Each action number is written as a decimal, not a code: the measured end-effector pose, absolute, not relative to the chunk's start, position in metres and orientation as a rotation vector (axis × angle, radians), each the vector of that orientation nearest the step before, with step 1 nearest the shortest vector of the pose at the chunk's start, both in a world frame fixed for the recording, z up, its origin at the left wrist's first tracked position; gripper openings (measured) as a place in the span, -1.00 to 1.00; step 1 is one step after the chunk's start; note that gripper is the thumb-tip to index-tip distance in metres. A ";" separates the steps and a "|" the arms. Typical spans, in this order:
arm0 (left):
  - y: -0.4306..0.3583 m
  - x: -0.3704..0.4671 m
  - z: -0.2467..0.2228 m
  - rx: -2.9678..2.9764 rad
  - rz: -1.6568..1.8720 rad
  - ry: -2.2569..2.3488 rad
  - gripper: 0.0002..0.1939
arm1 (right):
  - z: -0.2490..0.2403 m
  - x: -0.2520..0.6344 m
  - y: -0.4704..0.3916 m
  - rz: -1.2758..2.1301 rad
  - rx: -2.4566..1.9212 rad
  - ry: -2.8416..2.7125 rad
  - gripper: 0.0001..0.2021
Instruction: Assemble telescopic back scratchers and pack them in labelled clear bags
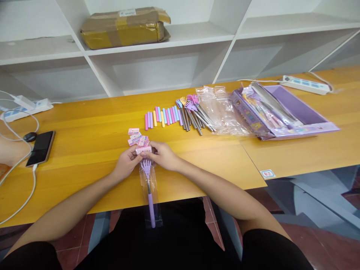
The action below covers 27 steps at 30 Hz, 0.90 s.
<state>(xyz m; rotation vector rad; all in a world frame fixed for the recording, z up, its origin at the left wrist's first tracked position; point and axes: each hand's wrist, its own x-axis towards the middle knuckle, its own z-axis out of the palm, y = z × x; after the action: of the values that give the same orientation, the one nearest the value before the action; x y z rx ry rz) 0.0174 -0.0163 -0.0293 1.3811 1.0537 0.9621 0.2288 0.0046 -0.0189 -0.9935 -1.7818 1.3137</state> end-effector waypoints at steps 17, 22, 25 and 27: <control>0.005 -0.008 -0.017 1.486 0.615 1.009 -0.53 | -0.015 0.247 0.018 1.508 -1.013 -1.782 -0.57; 0.008 -0.011 -0.012 1.467 0.581 0.917 -0.58 | -0.009 0.252 0.019 1.568 -1.015 -1.777 -0.65; 0.010 -0.012 -0.011 1.443 0.566 0.886 -0.58 | -0.006 0.254 0.020 1.589 -1.019 -1.786 -0.75; 0.010 -0.012 -0.013 1.424 0.562 0.890 -0.56 | -0.005 0.255 0.022 1.602 -1.030 -1.788 -0.80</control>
<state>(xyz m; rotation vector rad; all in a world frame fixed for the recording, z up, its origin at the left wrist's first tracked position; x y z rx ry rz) -0.0124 0.0104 -0.0127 1.4242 0.8903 0.5624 0.2549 0.0218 -0.0052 -1.0304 -1.7878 1.6025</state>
